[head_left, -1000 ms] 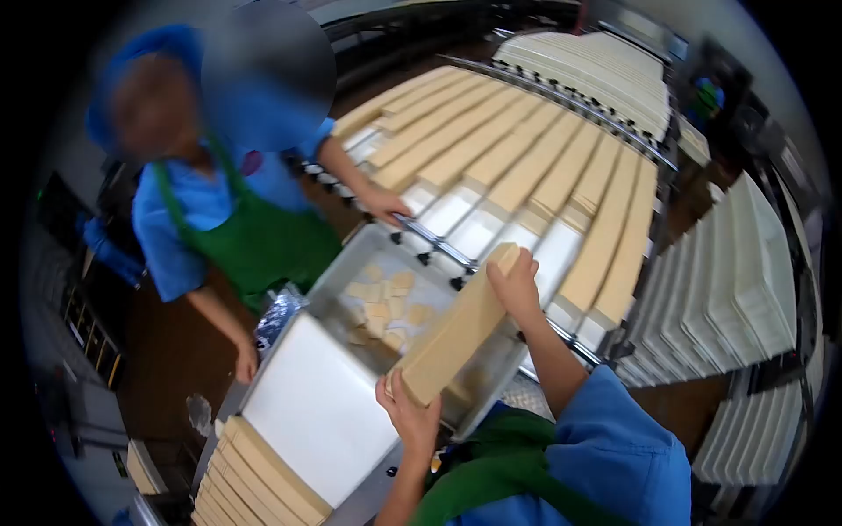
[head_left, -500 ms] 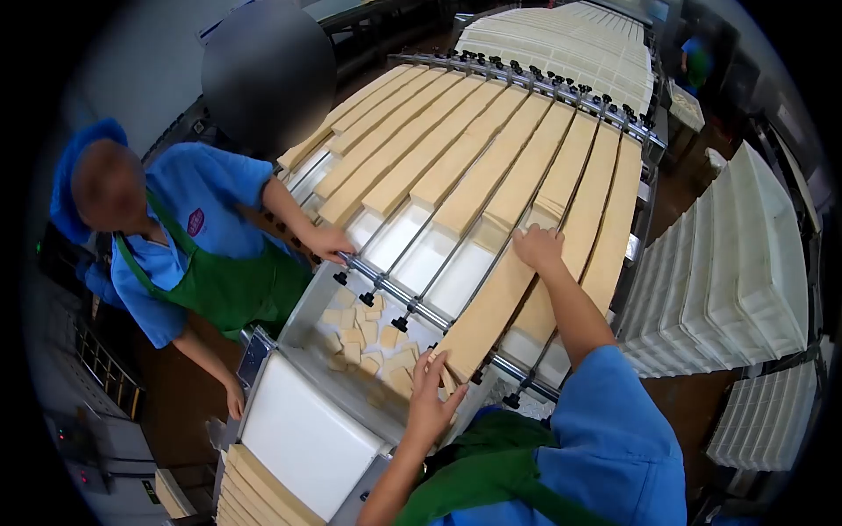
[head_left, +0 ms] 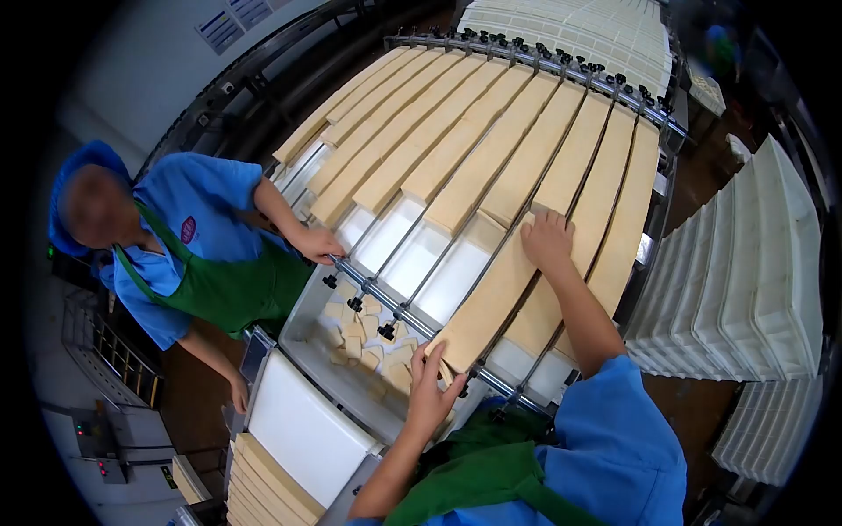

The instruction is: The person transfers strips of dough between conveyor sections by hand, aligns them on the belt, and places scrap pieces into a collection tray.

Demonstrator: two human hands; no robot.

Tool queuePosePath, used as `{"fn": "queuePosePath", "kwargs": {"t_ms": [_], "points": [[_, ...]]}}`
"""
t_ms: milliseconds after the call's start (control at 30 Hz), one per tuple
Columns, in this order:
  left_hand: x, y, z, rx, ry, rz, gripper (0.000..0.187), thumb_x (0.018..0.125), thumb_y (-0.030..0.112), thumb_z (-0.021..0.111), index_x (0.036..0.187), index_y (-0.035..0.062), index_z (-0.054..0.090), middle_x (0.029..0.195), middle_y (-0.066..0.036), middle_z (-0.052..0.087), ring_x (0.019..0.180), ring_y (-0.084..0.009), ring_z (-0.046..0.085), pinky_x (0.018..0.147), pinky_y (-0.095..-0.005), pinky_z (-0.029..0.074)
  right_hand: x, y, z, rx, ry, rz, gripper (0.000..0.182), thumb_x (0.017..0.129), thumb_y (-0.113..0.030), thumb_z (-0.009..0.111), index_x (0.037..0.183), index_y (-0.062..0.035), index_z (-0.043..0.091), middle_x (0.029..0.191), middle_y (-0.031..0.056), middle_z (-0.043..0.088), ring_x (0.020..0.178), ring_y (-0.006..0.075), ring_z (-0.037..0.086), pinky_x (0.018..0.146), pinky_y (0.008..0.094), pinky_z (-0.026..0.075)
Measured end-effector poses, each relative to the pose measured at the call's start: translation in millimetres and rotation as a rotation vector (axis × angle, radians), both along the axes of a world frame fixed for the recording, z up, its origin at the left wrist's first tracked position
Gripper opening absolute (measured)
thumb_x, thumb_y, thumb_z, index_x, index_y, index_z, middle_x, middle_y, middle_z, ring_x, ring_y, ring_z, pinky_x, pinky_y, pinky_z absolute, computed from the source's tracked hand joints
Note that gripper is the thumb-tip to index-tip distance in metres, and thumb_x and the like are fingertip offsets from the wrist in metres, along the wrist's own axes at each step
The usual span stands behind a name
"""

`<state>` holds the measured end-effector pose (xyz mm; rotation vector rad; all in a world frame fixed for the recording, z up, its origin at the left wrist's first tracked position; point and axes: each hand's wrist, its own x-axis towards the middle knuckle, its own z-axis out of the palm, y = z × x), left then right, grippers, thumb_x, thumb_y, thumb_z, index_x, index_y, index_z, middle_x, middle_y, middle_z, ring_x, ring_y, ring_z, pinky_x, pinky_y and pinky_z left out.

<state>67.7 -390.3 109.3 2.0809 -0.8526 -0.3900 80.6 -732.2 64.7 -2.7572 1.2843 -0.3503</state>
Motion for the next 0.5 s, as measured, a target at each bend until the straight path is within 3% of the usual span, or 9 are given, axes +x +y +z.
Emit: {"fn": "queuePosePath", "kwargs": {"t_ms": [67, 133, 200, 300, 333, 400, 500], "points": [[1, -4, 0, -0.016, 0.053, -0.012, 0.06, 0.08, 0.01, 0.07, 0.133, 0.0032, 0.042, 0.137, -0.023, 0.032, 0.125, -0.0368, 0.039, 0.102, -0.037, 0.035, -5, 4, 10, 0.011, 0.004, -0.005, 0.045, 0.086, -0.037, 0.05, 0.111, -0.0014, 0.055, 0.113, 0.0143, 0.053, 0.108, 0.0284, 0.047, 0.089, 0.0432, 0.033], [7, -16, -11, -0.036, -0.015, -0.049, 0.059, 0.081, 0.009, 0.068, 0.133, 0.0036, 0.042, 0.139, -0.024, 0.03, 0.125, -0.0372, 0.039, 0.101, -0.037, 0.037, -7, 16, 18, 0.017, 0.002, -0.001, 0.046, 0.085, -0.037, 0.053, 0.114, -0.0015, 0.054, 0.113, 0.0145, 0.053, 0.108, 0.0288, 0.046, 0.089, 0.0433, 0.033], [10, -29, -10, -0.072, 0.006, -0.097, 0.055, 0.084, 0.005, 0.062, 0.135, 0.0048, 0.04, 0.144, -0.026, 0.023, 0.129, -0.0392, 0.036, 0.101, -0.0377, 0.037, -13, 42, 19, -0.242, -0.224, 0.131, 0.049, 0.082, -0.035, 0.058, 0.119, -0.003, 0.05, 0.114, 0.0149, 0.052, 0.108, 0.0307, 0.047, 0.09, 0.0446, 0.032], [12, -28, -16, -0.116, 0.15, -0.082, 0.054, 0.088, 0.004, 0.056, 0.138, 0.0077, 0.037, 0.148, -0.028, 0.013, 0.131, -0.0451, 0.032, 0.101, -0.0391, 0.038, -21, 100, 34, 0.028, -0.445, 0.501, 0.05, 0.08, -0.028, 0.061, 0.121, -0.0033, 0.048, 0.116, 0.0155, 0.051, 0.109, 0.0338, 0.047, 0.092, 0.0476, 0.031], [10, -24, -14, -0.144, 0.22, -0.061, 0.054, 0.088, 0.001, 0.054, 0.138, 0.0064, 0.036, 0.147, -0.028, 0.018, 0.133, -0.0441, 0.03, 0.104, -0.0392, 0.035, -28, 123, 42, 0.16, -0.461, 0.632, 0.048, 0.08, -0.026, 0.06, 0.121, -0.0031, 0.049, 0.119, 0.0153, 0.051, 0.112, 0.0347, 0.046, 0.092, 0.0483, 0.031], [13, -14, -27, -0.2, 0.117, -0.026, 0.054, 0.087, -0.001, 0.053, 0.138, 0.0057, 0.036, 0.146, -0.028, 0.022, 0.134, -0.0433, 0.03, 0.106, -0.0391, 0.033, -41, 162, 43, 0.157, -0.399, 0.87, 0.049, 0.081, -0.02, 0.059, 0.125, -0.0037, 0.049, 0.128, 0.0145, 0.049, 0.122, 0.0339, 0.042, 0.095, 0.0508, 0.03], [17, 10, -41, -0.287, 0.023, 0.116, 0.056, 0.083, -0.004, 0.051, 0.136, 0.0031, 0.036, 0.141, -0.028, 0.032, 0.134, -0.0416, 0.029, 0.109, -0.0395, 0.027, -51, 186, 32, 0.028, -0.08, 0.928, 0.048, 0.082, -0.017, 0.056, 0.128, -0.005, 0.048, 0.139, 0.0131, 0.042, 0.131, 0.0342, 0.035, 0.101, 0.057, 0.026]]}}
